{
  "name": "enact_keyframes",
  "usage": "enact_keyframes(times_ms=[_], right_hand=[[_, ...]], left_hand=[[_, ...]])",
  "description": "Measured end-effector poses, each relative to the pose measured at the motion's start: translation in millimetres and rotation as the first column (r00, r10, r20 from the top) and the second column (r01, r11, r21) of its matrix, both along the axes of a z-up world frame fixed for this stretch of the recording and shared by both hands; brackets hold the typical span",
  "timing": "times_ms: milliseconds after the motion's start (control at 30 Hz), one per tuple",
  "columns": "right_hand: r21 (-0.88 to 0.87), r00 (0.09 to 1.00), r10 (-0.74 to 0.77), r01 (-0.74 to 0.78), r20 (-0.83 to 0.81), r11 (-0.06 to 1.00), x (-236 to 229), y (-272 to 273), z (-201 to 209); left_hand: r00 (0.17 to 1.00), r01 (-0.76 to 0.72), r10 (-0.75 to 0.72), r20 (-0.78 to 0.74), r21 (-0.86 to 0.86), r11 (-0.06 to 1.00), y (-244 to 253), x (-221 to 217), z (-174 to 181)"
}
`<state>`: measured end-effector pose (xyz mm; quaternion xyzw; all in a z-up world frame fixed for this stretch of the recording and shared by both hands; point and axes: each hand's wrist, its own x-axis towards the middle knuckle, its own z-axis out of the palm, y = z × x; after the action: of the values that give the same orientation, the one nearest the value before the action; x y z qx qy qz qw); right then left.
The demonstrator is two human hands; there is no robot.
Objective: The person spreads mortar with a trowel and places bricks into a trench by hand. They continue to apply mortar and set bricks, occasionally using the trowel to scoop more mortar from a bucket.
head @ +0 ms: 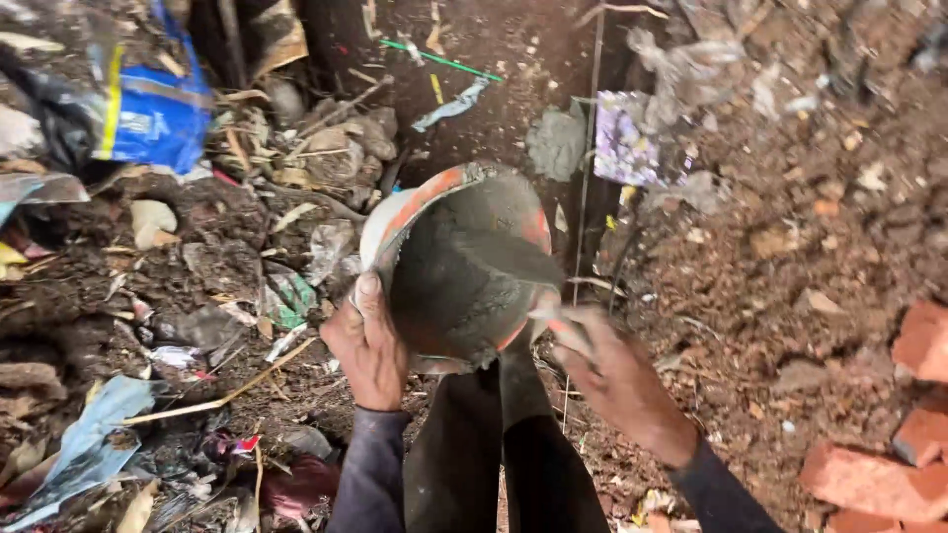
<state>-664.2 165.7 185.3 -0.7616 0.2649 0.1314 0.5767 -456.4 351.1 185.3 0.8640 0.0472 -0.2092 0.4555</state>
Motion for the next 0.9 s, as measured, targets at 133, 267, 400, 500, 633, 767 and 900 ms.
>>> enact_keyframes(times_ms=[133,267,400,500,633,767,900], right_hand=[[-0.122,1.000,0.022,-0.022,0.006,0.992,61.4,-0.7,54.2],[-0.187,0.989,0.143,-0.132,0.046,0.973,38.3,15.2,81.8],[-0.155,0.974,0.218,-0.225,-0.061,0.962,9.3,2.2,114.6],[-0.194,0.993,0.040,-0.018,0.112,0.981,20.9,-20.5,140.3],[-0.296,0.987,0.014,0.035,0.162,0.955,-3.1,-10.0,123.1],[-0.184,0.984,0.141,-0.159,-0.105,0.970,-18.5,-12.4,140.9],[-0.204,0.999,0.040,-0.032,0.036,0.978,-11.8,-28.4,155.0]], left_hand=[[0.937,0.323,-0.286,0.201,-0.178,0.930,-24.7,-15.6,38.5],[0.961,0.267,-0.263,0.083,-0.035,0.963,-22.1,-17.3,66.3],[0.950,0.287,-0.276,0.144,-0.061,0.956,-20.9,-37.0,91.7],[0.867,0.445,-0.428,0.255,-0.008,0.896,-43.9,-52.3,108.7],[0.861,0.458,-0.440,0.257,-0.012,0.889,-60.7,-60.6,124.0],[0.910,0.359,-0.367,0.192,0.074,0.930,-51.4,-72.0,123.6],[0.892,0.395,-0.388,0.232,0.016,0.918,-66.5,-91.8,124.4]])
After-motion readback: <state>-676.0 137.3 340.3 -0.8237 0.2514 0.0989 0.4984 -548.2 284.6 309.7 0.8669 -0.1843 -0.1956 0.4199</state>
